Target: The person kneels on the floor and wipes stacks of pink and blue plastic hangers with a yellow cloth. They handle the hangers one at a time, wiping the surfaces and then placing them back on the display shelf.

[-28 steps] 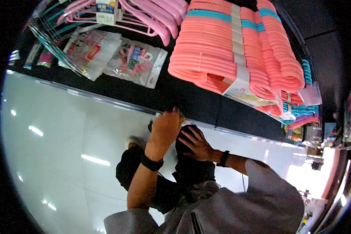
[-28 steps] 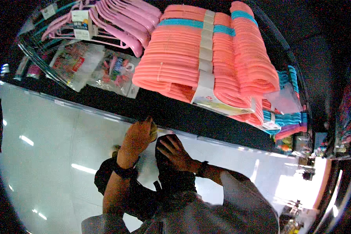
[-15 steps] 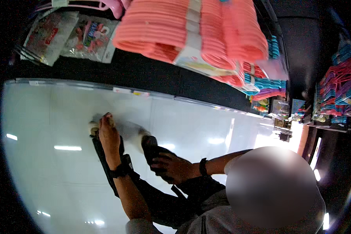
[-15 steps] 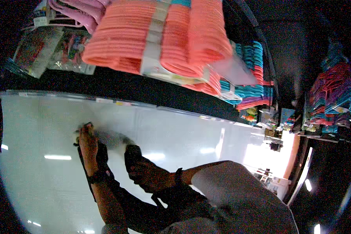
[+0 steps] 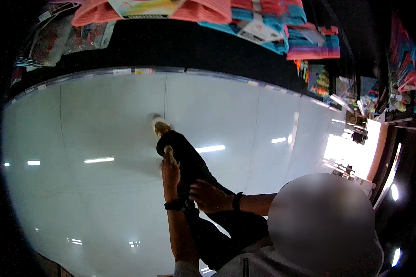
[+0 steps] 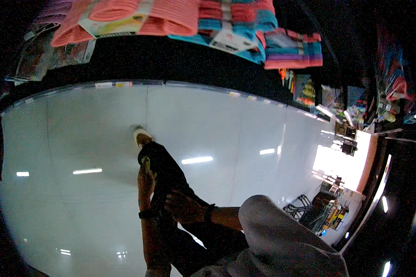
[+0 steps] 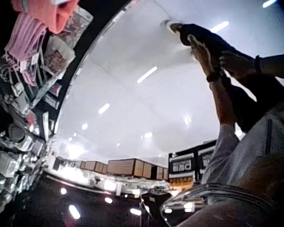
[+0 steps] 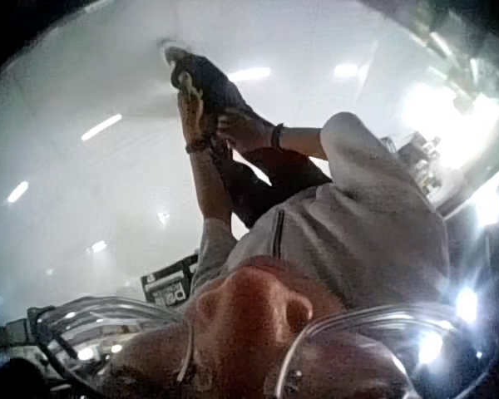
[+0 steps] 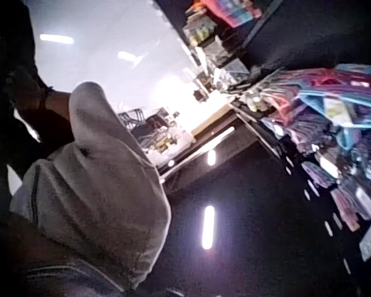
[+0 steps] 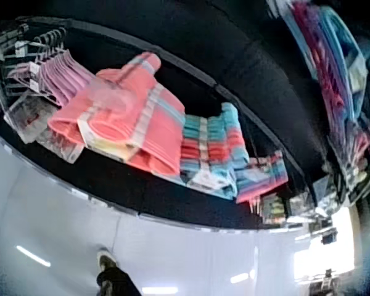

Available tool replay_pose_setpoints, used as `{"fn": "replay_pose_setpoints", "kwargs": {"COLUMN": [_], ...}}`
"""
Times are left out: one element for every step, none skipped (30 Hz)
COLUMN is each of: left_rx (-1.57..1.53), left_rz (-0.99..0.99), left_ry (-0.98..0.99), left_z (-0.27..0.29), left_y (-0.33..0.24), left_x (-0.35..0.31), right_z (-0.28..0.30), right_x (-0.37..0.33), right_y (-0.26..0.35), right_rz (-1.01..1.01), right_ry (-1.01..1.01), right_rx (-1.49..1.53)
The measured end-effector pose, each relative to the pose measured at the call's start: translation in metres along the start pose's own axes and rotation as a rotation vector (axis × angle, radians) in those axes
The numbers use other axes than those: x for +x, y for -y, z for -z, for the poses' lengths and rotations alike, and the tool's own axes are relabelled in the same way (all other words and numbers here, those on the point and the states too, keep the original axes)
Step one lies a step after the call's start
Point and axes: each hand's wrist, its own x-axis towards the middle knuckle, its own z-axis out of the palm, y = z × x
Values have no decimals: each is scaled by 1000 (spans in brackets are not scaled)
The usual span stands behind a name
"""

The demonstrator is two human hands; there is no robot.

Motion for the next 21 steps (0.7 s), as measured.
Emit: {"fn": "replay_pose_setpoints", "kwargs": {"left_rx": [14, -342, -678, -658, -624, -702, -781, -824, -800, -803, -809, -895, -882, -749, -617, -573, -531, -543, -544, -633, -717], "left_rz": [3, 176, 354, 168, 172, 217, 260, 248, 251, 265, 278, 144, 141, 83, 29, 124, 219, 142, 144, 169, 188], "left_ry": [18, 113, 198, 122, 111, 159, 201, 221, 208, 299, 394, 360, 402, 421, 435, 395, 352, 151, 135, 239, 337], "left_z": [-8, -4, 9, 11, 24, 32, 40, 49, 52, 49, 42, 24, 11, 2, -7, -18, -28, -53, -68, -80, -87], "left_y": [-18, -58, -89, -112, -121, -132, -148, -158, -175, -196, -213, -215, -232, -249, -265, -292, -313, -312, -306, -337, -368], "left_x": [-15, -23, -33, -48, -65, -82, -94, -104, -110, -112, -111, -115, -107, -98, -88, -77, -69, -60, -55, -40, -30], "right_z": [-14, -25, -37, -52, -49, -36, -13, 18, 52, 68, 87, 95, 104, 104, 111, 134, 148, 145, 144, 149, 156], "right_x": [-20, -39, -49, -68, -74, -80, -86, -89, -98, -107, -114, -121, -128, -134, -139, -147, -154, -160, -166, -176, -182], "right_y": [-7, -30, -45, -59, -61, -69, -77, -78, -81, -92, -98, -107, -121, -129, -146, -151, -158, -165, -178, -193, -207], "right_rz": [-10, -169, -313, -420, -402, -550, -692, -593, -499, -425, -347, -309, -264, -162, -136, -308, -480, -467, -453, -462, -460], "right_ry": [-6, -67, -139, -246, -259, -237, -207, -248, -294, -328, -395, -353, -308, -468, -470, -353, -224, -436, -427, -515, -605], "right_rx": [20, 200, 390, 383, 410, 570, 727, 674, 611, 547, 492, 521, 539, 484, 483, 661, 830, 715, 714, 697, 680]}}
